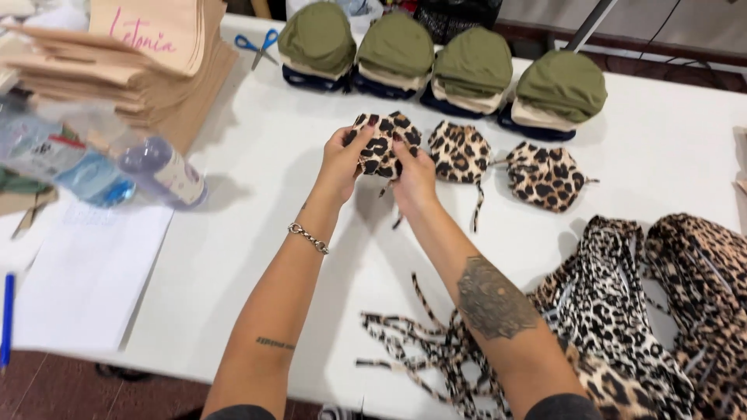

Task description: The person folds several leopard-print bikini tops on a white table. They pick up each top, fold it into a compact shape, and place it in a row with the others. The person also handles a leopard-print bikini bottom.

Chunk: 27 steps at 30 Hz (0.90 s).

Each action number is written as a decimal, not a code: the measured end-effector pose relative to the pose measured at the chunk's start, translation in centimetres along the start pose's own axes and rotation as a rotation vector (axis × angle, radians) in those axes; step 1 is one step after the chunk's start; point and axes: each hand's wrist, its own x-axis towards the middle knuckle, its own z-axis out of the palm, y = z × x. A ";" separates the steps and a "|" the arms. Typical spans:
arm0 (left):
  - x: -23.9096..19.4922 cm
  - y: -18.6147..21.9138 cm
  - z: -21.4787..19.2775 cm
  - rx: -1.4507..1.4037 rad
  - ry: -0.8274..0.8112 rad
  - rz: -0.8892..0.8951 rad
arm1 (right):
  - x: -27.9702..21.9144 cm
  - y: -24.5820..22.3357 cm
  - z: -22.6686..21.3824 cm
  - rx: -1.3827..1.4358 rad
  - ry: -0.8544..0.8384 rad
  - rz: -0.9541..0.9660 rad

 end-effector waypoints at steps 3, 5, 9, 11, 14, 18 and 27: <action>5.6 -2.1 -0.7 0.138 0.032 -0.010 | 4.3 1.6 -1.6 -0.166 0.118 -0.011; 9.0 -4.0 -1.8 0.450 0.071 0.064 | 3.8 0.2 -0.9 -0.512 0.122 0.062; 12.7 -6.7 -2.3 0.757 0.073 0.199 | 2.4 -1.4 0.2 -0.684 0.067 0.079; 11.7 -6.1 -1.4 1.050 0.134 0.369 | 3.4 -0.5 -1.6 -0.804 0.017 0.014; 14.6 -9.1 -2.6 1.084 0.210 0.632 | 2.3 -1.6 -0.5 -0.952 -0.031 -0.026; 12.6 -6.8 -1.9 1.055 0.195 0.698 | -1.9 -5.1 -0.6 -1.082 -0.121 0.094; 6.5 -7.3 -0.5 1.618 -0.280 0.692 | -13.3 -22.7 -11.5 -0.614 -0.179 -0.387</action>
